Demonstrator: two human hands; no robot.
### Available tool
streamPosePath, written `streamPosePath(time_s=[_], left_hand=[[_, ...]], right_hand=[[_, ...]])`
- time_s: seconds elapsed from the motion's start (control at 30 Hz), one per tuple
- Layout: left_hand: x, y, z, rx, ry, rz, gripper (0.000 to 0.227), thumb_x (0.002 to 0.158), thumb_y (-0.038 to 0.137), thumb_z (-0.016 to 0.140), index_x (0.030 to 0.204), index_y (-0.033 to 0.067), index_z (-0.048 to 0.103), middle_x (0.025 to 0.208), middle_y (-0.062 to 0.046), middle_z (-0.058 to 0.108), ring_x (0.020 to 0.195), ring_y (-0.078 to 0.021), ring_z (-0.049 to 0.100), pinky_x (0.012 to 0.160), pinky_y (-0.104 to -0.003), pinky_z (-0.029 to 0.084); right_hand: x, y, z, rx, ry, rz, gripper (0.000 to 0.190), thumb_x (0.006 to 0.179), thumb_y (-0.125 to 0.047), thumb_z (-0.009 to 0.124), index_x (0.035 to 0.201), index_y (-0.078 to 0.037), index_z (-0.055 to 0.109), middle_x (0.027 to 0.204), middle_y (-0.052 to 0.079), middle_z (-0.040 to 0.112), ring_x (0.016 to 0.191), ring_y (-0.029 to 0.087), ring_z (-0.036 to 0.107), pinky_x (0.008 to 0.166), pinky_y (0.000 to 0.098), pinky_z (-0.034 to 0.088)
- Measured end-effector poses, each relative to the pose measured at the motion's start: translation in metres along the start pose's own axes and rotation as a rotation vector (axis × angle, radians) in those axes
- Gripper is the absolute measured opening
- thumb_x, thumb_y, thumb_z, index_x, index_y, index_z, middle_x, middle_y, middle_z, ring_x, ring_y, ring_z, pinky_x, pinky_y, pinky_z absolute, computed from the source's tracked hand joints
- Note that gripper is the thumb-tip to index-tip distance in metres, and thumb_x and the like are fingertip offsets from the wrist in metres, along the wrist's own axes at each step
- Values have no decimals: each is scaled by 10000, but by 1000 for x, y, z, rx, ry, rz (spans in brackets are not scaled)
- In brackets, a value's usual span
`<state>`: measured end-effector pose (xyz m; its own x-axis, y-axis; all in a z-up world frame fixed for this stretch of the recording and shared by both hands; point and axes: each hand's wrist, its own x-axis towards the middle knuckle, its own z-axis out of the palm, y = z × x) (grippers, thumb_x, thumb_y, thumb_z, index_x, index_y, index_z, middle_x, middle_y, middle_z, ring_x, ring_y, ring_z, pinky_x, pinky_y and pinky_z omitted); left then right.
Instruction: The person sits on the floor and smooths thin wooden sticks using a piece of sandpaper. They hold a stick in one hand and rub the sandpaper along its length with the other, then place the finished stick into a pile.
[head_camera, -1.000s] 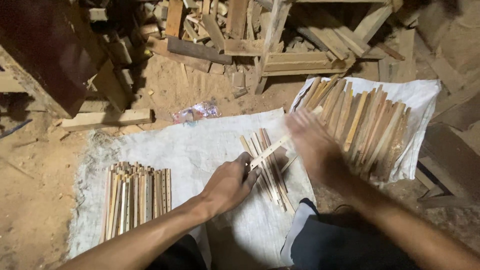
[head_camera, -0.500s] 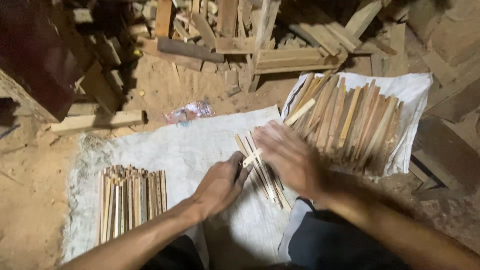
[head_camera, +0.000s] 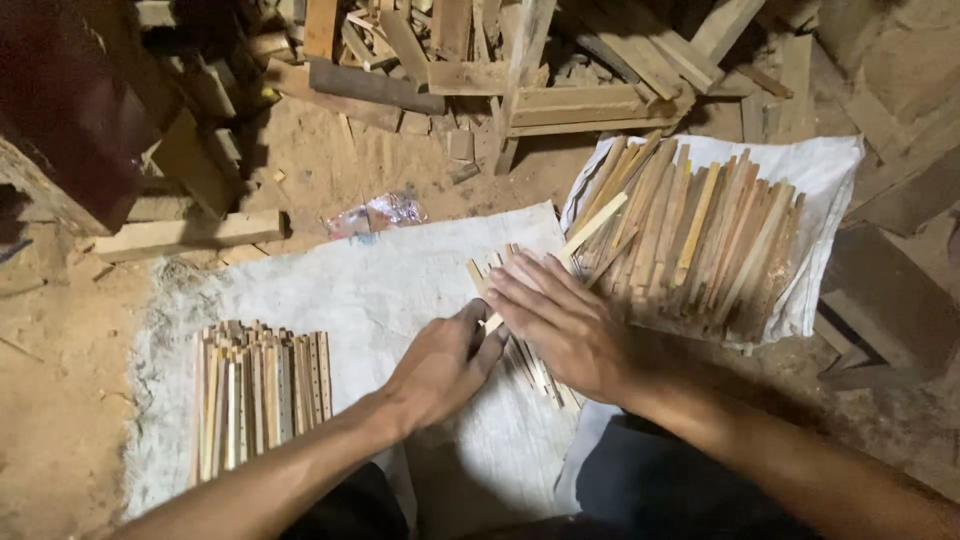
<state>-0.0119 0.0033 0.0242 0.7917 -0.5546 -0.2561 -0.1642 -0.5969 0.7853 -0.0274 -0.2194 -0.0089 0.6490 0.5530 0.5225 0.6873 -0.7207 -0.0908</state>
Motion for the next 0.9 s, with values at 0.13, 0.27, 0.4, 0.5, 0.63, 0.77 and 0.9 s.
streamPosePath(time_s=[0.13,0.27,0.4,0.5,0.63,0.77,0.9], left_hand=[[-5,-12,4,-53,0,0,244,966,262,586,1067,43,620,649,-217,650,705,-428,697,660,-500,527],[-13,5,-4,-105,18,5,222,988,214,557,1137,51,581,584,-134,657,618,-329,688,630,-437,539],[-3,-4,1,-56,9,34,215,1004,257,515,1091,73,586,641,-204,683,679,-410,712,656,-493,546],[1,-1,-7,22,27,104,245,1023,260,483,1073,31,557,747,-293,703,800,-517,714,709,-616,536],[-10,1,-10,75,24,71,266,1017,304,479,1022,57,577,790,-276,714,837,-516,718,742,-611,554],[-13,7,-12,65,-3,39,267,996,312,491,1012,73,607,716,-234,718,799,-498,729,733,-586,556],[-3,-1,-3,8,28,81,256,952,272,564,1067,44,587,712,-270,686,823,-529,712,727,-598,548]], right_hand=[[-1,33,-17,-42,34,8,343,1069,-76,465,1338,-104,676,1470,125,616,1369,327,561,1142,514,419],[-16,83,-25,-53,109,300,446,1114,-144,430,1521,8,532,1548,271,502,1455,454,412,1238,579,242],[-7,23,-4,-76,4,46,484,976,-2,565,1452,-83,595,1561,123,531,1404,459,484,1195,619,325],[17,0,-12,34,-13,-27,424,987,-112,608,1411,-120,622,1516,78,576,1410,362,523,1219,537,328],[33,63,-34,-231,-374,398,339,1053,-153,487,1364,-76,600,1353,129,590,1334,333,548,1221,553,324],[3,53,-37,83,-92,279,343,941,-43,600,1283,-35,625,1336,116,583,1363,344,512,1287,582,180],[-3,8,3,-94,74,-8,266,979,-115,640,1228,-104,735,1487,96,615,1412,384,524,1234,574,291]])
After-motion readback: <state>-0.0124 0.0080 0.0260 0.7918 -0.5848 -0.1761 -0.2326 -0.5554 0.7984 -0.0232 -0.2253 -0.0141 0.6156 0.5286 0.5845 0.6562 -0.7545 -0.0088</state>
